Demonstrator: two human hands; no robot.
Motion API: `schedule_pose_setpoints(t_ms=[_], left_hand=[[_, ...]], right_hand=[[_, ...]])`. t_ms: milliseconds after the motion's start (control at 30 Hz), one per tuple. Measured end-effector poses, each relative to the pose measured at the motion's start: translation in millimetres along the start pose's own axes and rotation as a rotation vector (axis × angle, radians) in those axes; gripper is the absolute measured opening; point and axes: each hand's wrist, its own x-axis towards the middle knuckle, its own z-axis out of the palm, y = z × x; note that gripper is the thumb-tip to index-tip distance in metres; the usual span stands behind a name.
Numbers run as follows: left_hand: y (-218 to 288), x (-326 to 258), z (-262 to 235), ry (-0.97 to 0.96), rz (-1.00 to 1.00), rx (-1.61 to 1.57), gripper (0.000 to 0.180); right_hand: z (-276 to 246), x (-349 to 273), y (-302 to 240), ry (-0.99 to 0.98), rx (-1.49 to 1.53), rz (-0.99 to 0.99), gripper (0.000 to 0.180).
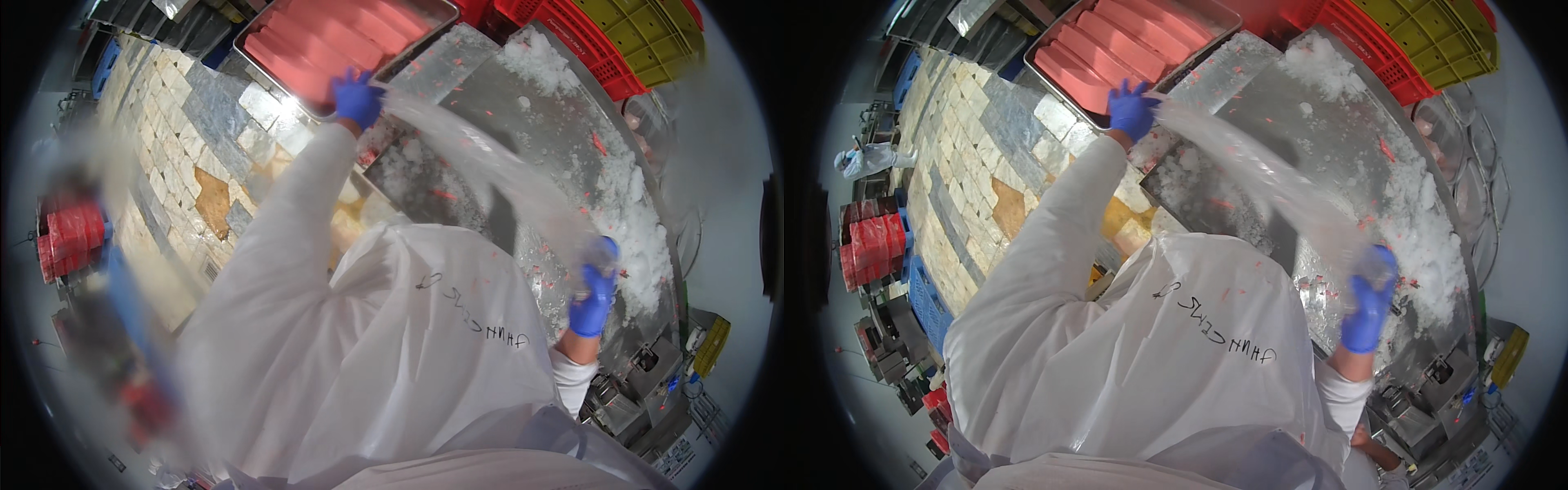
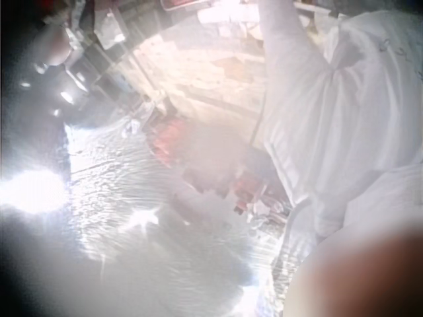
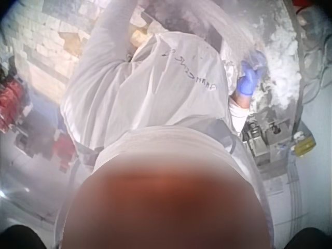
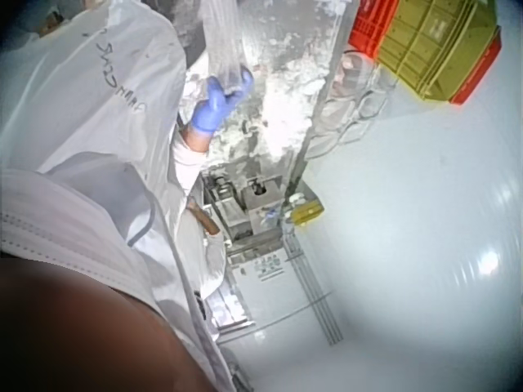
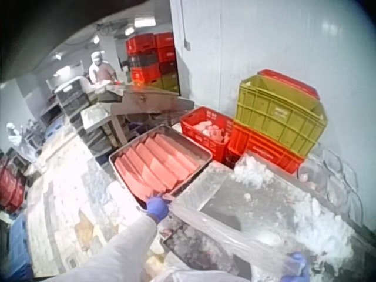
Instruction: The person repeatedly picks up pink fish fillets, places them on a metal surface, and runs them through a slicing machine. The resulting slices are collected in a metal tray. The person also handles ice and scrapes the work surface between cycles.
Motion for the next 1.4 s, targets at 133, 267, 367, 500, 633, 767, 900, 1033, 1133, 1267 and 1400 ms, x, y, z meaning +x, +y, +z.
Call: schedule_pose_setpoints(t_ms=[133, 267, 367, 500, 633, 767, 900, 1033, 1133, 1267, 1400], left_hand=[[74.7, 20.2, -15.9, 0.385, 0.539, -0.527, 0.033], [184.2, -22.4, -132.7, 0.225, 0.827, -0.936, 0.055], [240.0, -41.8, -184.3, 0.012, 0.81, -1.18, 0.058], [299.7, -30.8, -147.3, -0.169, 0.635, -1.301, 0.057], [316.5, -60.4, -107.1, -0.454, 0.606, -1.105, 0.05], [302.1, -117.4, -113.6, -0.753, 1.031, -0.614, 0.051], [273.6, -128.1, -111.3, 0.009, 1.133, -0.583, 0.051], [255.8, -90.8, -31.9, 0.253, 1.103, -0.313, 0.035], [217.5, -60.2, -1.5, -0.006, 0.84, -0.065, 0.024], [169.8, -59.5, 13.3, 0.008, 0.7, 0.002, 0.022], [186.3, -85.3, 7.9, -0.119, 0.783, -0.416, 0.021]], right_hand=[[-111.0, 45.9, -45.9, 0.237, -0.008, -0.173, 0.037], [-201.5, 80.4, -162.1, 0.386, -0.407, -0.524, 0.038], [-220.2, 159.4, -231.8, 0.315, -0.581, -0.595, 0.039], [-196.5, 279.6, -247.9, -0.047, -0.662, -0.421, 0.041], [-46.8, 267.4, -86.8, -0.217, -0.383, -0.022, 0.055], [3.0, 171.3, 72.8, -0.134, -0.388, 0.085, 0.071], [1.6, 89.7, 129.7, -0.22, -0.92, 0.013, 0.058], [31.3, 23.9, 110.5, -0.464, -1.122, -0.252, 0.049], [9.4, 9.0, 87.0, -0.422, -1.039, -0.181, 0.049], [-48.4, 7.9, 95.8, -0.389, -1.199, -0.05, 0.051], [-36.2, 7.1, 106.6, -0.247, -1.475, -0.474, 0.065]])
